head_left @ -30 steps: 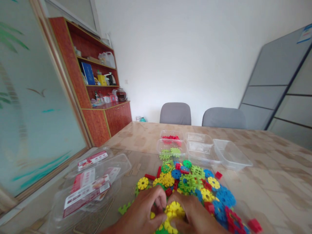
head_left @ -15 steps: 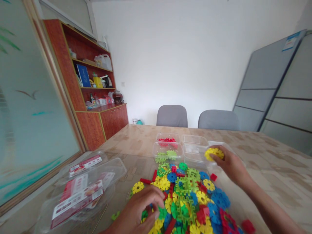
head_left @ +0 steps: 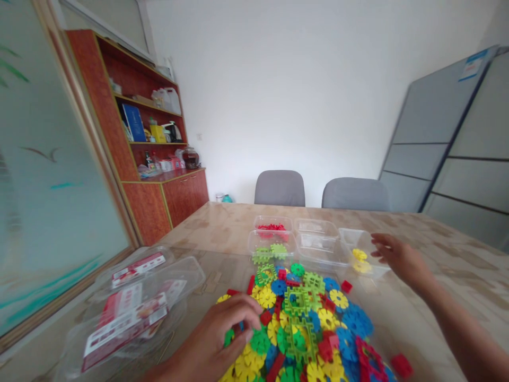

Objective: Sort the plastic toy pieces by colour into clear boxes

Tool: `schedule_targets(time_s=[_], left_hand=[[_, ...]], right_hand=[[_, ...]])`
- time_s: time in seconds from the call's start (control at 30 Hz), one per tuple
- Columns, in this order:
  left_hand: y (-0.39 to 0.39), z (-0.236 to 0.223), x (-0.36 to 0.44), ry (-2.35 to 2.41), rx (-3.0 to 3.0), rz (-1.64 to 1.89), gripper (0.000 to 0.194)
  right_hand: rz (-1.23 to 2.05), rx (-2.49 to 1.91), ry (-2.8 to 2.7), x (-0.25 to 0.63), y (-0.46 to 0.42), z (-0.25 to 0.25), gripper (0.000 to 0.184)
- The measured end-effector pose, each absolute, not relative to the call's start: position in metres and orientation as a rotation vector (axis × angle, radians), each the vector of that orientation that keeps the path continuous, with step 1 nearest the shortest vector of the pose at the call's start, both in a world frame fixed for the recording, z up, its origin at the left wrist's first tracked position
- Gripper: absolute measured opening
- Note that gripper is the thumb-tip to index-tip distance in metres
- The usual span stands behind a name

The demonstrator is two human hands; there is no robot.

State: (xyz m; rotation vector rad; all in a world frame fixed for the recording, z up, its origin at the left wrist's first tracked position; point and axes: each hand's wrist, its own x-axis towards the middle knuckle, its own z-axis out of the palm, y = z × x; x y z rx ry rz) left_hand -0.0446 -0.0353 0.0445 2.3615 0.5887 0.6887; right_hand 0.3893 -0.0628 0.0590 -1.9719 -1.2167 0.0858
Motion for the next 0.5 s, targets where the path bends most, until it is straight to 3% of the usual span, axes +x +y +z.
schedule_targets(time_s=[0.23, 0.4, 0.5], left_hand=[[-0.022, 0.061, -0.061, 0.627, 2.547, 0.355, 0.016], [-0.024, 0.064, -0.066, 0.644, 2.561, 0.135, 0.063], [-0.027, 0.056, -0.063, 0.669, 2.566, 0.055, 0.071]], right_hand=[[0.300, -1.744, -1.822, 0.333, -0.083, 0.088, 0.041], [0.583, -1.696, -2.165, 0.274, -0.109, 0.092, 0.039], [0.664, -1.764, -2.176, 0.251, -0.118, 0.080, 0.048]])
